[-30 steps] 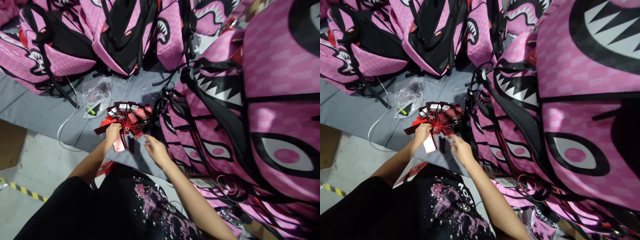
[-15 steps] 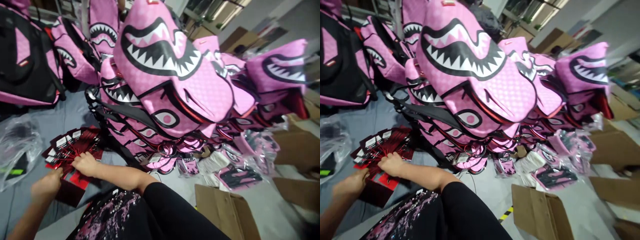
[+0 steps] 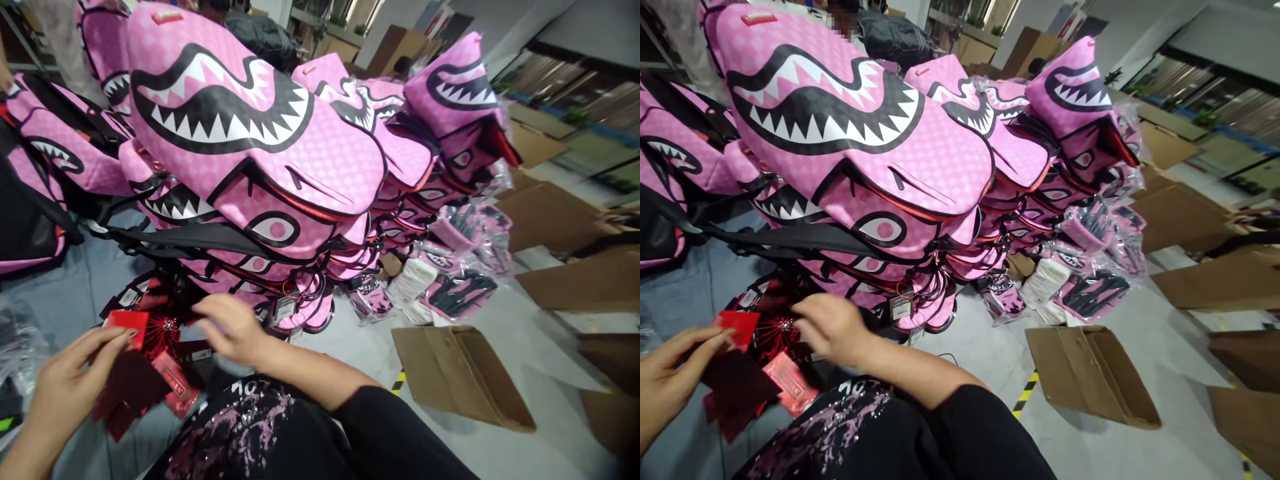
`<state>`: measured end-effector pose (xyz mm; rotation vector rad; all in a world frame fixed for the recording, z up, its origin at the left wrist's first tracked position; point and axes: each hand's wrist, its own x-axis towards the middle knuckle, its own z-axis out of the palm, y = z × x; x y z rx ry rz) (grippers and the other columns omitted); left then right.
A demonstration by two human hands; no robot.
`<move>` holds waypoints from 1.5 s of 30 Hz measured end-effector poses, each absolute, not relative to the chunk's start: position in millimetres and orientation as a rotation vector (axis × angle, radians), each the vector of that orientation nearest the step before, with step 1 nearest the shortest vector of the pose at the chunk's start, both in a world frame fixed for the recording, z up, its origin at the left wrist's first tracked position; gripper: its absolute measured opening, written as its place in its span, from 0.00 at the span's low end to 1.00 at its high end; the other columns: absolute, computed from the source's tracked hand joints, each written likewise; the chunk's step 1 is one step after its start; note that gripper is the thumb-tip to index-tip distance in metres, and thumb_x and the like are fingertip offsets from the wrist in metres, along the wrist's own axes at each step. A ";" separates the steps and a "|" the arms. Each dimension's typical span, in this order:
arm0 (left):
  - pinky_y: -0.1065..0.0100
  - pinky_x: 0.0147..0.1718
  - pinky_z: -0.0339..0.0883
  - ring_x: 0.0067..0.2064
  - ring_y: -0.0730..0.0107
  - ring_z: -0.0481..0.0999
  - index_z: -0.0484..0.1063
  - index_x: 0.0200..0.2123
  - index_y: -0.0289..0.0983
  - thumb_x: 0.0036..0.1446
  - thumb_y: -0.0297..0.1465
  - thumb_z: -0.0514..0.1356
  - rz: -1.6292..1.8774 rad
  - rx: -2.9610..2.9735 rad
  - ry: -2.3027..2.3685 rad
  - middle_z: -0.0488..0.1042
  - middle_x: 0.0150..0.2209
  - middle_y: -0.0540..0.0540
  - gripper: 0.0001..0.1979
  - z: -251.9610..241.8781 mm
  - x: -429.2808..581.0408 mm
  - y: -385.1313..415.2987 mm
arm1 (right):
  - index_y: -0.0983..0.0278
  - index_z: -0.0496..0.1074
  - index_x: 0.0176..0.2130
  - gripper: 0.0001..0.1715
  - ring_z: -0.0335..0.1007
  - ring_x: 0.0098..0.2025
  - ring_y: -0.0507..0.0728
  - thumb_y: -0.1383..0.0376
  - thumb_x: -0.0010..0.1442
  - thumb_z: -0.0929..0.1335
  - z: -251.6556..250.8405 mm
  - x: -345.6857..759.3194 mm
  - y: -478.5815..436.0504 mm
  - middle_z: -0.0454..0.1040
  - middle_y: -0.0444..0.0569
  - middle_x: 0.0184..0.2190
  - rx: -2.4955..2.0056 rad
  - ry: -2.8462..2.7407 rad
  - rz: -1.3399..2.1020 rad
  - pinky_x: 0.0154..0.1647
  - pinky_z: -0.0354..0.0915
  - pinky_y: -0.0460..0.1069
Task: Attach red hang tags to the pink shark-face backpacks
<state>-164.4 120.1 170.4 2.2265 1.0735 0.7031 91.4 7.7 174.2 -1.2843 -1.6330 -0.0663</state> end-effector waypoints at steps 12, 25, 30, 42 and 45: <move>0.73 0.34 0.65 0.34 0.74 0.75 0.77 0.44 0.37 0.65 0.31 0.55 0.949 2.480 0.518 0.76 0.34 0.48 0.11 238.5 70.9 58.5 | 0.64 0.70 0.43 0.11 0.68 0.41 0.58 0.61 0.61 0.67 229.8 244.6 -63.1 0.70 0.53 0.39 -1.877 -1.019 -0.466 0.43 0.68 0.55; 0.70 0.44 0.67 0.45 0.68 0.77 0.78 0.42 0.40 0.64 0.32 0.55 0.480 2.449 0.412 0.80 0.42 0.48 0.12 260.9 148.0 41.9 | 0.64 0.76 0.45 0.17 0.73 0.27 0.55 0.58 0.61 0.66 238.2 276.7 -93.6 0.79 0.50 0.33 -1.827 -1.168 -0.068 0.28 0.66 0.48; 0.71 0.43 0.65 0.44 0.70 0.77 0.76 0.42 0.38 0.63 0.32 0.55 0.255 2.318 0.327 0.80 0.42 0.49 0.11 277.9 161.0 55.6 | 0.65 0.79 0.41 0.27 0.70 0.21 0.56 0.49 0.63 0.62 239.5 287.5 -96.9 0.78 0.52 0.26 -2.093 -1.251 -0.559 0.22 0.58 0.49; 0.62 0.50 0.69 0.50 0.67 0.76 0.64 0.56 0.36 0.56 0.24 0.61 0.267 1.607 0.051 0.76 0.48 0.41 0.23 253.8 108.9 55.7 | 0.63 0.68 0.50 0.27 0.72 0.24 0.50 0.62 0.53 0.75 263.2 243.5 -61.1 0.79 0.44 0.31 -1.299 -0.676 -0.019 0.25 0.69 0.44; 0.60 0.54 0.67 0.54 0.64 0.73 0.68 0.54 0.39 0.55 0.24 0.62 0.293 1.690 0.019 0.73 0.53 0.41 0.23 251.7 99.9 63.5 | 0.62 0.68 0.47 0.19 0.70 0.22 0.49 0.62 0.56 0.73 257.6 250.9 -60.5 0.78 0.44 0.30 -1.292 -0.780 0.052 0.24 0.67 0.44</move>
